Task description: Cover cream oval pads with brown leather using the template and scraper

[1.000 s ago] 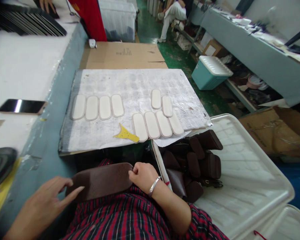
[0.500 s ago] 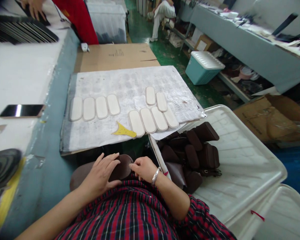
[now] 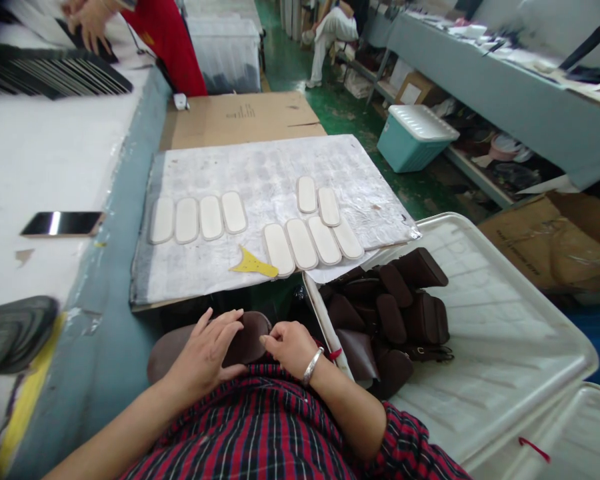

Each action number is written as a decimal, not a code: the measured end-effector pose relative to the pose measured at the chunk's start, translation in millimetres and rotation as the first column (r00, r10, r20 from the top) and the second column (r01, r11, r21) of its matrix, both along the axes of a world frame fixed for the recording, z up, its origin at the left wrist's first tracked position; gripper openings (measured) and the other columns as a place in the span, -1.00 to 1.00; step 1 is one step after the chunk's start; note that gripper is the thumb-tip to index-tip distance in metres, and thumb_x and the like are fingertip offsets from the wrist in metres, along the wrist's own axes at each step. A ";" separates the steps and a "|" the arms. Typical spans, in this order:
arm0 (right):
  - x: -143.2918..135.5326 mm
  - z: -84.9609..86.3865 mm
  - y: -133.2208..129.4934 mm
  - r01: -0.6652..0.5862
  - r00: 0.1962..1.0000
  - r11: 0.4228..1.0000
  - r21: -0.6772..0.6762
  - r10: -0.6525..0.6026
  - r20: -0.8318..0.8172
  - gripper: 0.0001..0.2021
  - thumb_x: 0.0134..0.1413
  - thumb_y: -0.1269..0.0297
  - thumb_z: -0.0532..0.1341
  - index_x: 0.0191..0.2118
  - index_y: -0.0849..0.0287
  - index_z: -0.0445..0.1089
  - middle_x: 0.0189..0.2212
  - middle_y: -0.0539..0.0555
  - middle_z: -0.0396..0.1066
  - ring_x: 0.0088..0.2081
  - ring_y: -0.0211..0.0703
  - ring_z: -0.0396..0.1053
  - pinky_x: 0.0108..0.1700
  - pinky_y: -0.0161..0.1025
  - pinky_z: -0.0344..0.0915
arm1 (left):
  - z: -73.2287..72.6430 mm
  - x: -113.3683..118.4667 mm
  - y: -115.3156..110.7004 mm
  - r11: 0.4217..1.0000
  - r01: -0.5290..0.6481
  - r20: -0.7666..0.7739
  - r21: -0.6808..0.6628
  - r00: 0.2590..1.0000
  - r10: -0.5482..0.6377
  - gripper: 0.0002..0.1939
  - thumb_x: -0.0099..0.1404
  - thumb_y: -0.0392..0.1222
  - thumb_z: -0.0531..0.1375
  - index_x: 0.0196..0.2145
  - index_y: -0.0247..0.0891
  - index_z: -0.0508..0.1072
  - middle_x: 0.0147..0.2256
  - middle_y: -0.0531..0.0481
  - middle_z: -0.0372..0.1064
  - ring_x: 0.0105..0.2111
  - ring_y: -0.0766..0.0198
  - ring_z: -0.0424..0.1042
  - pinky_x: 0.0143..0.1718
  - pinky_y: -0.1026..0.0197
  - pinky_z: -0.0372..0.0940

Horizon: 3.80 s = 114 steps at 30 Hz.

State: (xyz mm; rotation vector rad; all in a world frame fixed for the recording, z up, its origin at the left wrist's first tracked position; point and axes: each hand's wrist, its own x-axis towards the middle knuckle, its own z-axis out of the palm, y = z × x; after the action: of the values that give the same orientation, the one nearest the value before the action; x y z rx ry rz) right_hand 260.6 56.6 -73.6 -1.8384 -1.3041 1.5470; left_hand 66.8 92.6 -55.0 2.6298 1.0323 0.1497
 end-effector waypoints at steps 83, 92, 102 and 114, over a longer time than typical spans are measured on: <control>-83.1 -2.2 7.7 -0.909 0.387 0.265 0.322 0.247 0.888 -0.23 -0.03 -0.06 0.13 0.20 0.35 -0.03 0.22 0.31 -0.16 0.22 0.17 -0.26 0.17 0.13 -0.19 | -57.2 -107.1 -75.9 0.553 -0.483 0.459 -0.679 0.309 0.833 -0.17 -0.02 -0.08 0.29 0.15 -0.23 0.02 0.13 -0.18 0.05 0.10 0.04 0.11 0.10 -0.03 0.05; -99.1 -4.8 9.8 -0.899 0.400 0.299 0.319 0.270 0.876 -0.21 -0.03 -0.12 0.10 0.21 0.29 -0.07 0.23 0.24 -0.18 0.23 0.15 -0.25 0.17 0.11 -0.18 | -69.8 -106.4 -70.8 0.537 -0.445 0.436 -0.717 0.316 0.843 -0.23 0.06 -0.08 0.23 0.16 -0.24 0.01 0.15 -0.19 0.04 0.14 0.04 0.05 0.15 -0.05 -0.04; -106.5 2.1 26.1 -0.860 0.475 0.351 0.371 0.282 0.834 -0.25 0.00 -0.14 0.04 0.19 0.31 -0.01 0.18 0.24 -0.02 0.19 0.09 -0.09 0.16 0.04 -0.10 | -71.7 -107.6 -73.1 0.498 -0.458 0.371 -0.736 0.343 0.863 -0.24 0.09 -0.03 0.20 0.17 -0.24 -0.01 0.17 -0.20 -0.01 0.17 0.03 -0.02 0.16 -0.08 -0.08; -124.2 13.4 65.7 -0.816 0.479 0.552 0.173 0.477 0.737 -0.20 -0.35 -0.35 0.14 -0.09 0.25 0.25 -0.27 0.19 0.35 -0.21 0.07 0.29 -0.16 -0.04 0.19 | -77.2 -108.9 -72.5 0.546 -0.506 0.410 -0.668 0.362 0.837 -0.28 0.09 -0.09 0.21 0.16 -0.18 0.03 0.15 -0.18 0.06 0.15 -0.02 0.03 0.12 -0.12 0.01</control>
State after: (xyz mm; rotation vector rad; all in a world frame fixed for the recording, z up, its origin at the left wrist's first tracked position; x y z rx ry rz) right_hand 136.4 122.3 -60.2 -1.5448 -2.7357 0.6364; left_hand -42.1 20.0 -132.2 1.3018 1.5590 0.9245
